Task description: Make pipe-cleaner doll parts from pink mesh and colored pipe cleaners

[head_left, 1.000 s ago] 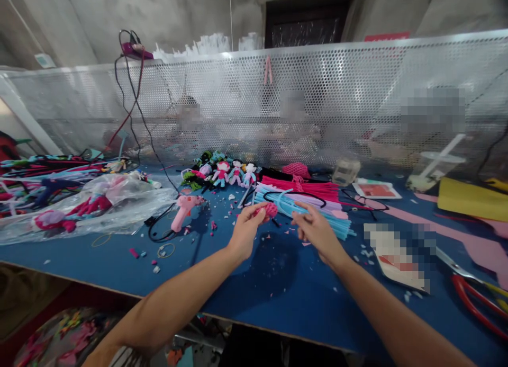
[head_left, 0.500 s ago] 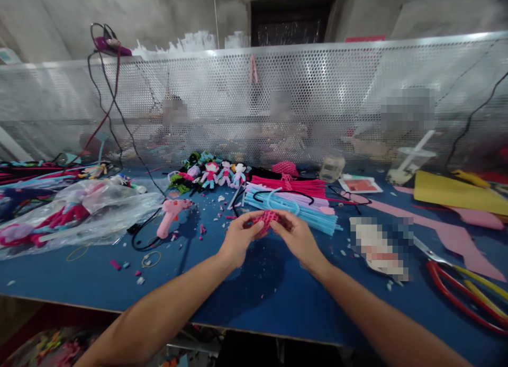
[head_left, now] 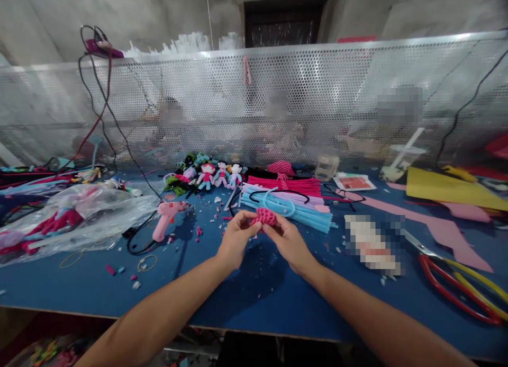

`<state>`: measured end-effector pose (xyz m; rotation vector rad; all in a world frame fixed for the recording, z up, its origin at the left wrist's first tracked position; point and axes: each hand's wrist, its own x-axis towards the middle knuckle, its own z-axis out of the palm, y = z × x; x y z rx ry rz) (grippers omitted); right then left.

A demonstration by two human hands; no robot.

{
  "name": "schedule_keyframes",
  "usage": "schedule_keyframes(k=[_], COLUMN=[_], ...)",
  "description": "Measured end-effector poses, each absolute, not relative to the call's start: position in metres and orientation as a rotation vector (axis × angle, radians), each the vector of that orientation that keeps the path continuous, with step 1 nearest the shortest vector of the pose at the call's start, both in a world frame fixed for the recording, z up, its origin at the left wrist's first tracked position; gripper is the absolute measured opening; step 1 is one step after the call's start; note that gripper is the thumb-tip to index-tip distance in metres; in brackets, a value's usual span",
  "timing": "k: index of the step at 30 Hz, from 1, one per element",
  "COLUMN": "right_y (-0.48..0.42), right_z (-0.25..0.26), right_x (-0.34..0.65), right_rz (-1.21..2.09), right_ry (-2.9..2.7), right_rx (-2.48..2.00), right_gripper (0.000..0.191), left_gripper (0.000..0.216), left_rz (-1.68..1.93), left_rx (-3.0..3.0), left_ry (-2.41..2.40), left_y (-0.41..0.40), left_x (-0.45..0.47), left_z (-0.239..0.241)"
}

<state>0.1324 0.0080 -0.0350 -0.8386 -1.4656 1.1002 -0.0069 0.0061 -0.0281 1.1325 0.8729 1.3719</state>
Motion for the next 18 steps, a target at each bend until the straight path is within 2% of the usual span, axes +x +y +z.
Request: schedule_keyframes(k=[5,10,14,18], right_y=[0.011,0.004,0.0,0.001], right_z=[-0.04,-0.029,-0.024,-0.024], right_x=[0.137,0.139,0.14,0.141], right_rz=[0.926,0.824,0.878,0.919], right_ry=[-1.54,-1.645,-1.585,-1.515], right_rx=[-0.905,-0.915,-0.912,-0.95], right_gripper=[0.033,0.032,0.029,0.025], left_gripper=[0.017,0.044,0.029,0.035], left_rz=[1.336,1.288,1.236,1.188], left_rx=[1.36,1.349,1.413,1.372], left_ry=[0.993,0.917,0.893,0.875], left_y=[0.0,-0.002,0.002,0.003], left_x=[-0.009,-0.012,-0.014,-0.015], left_z=[-0.019,-0.01,-0.009,-0.009])
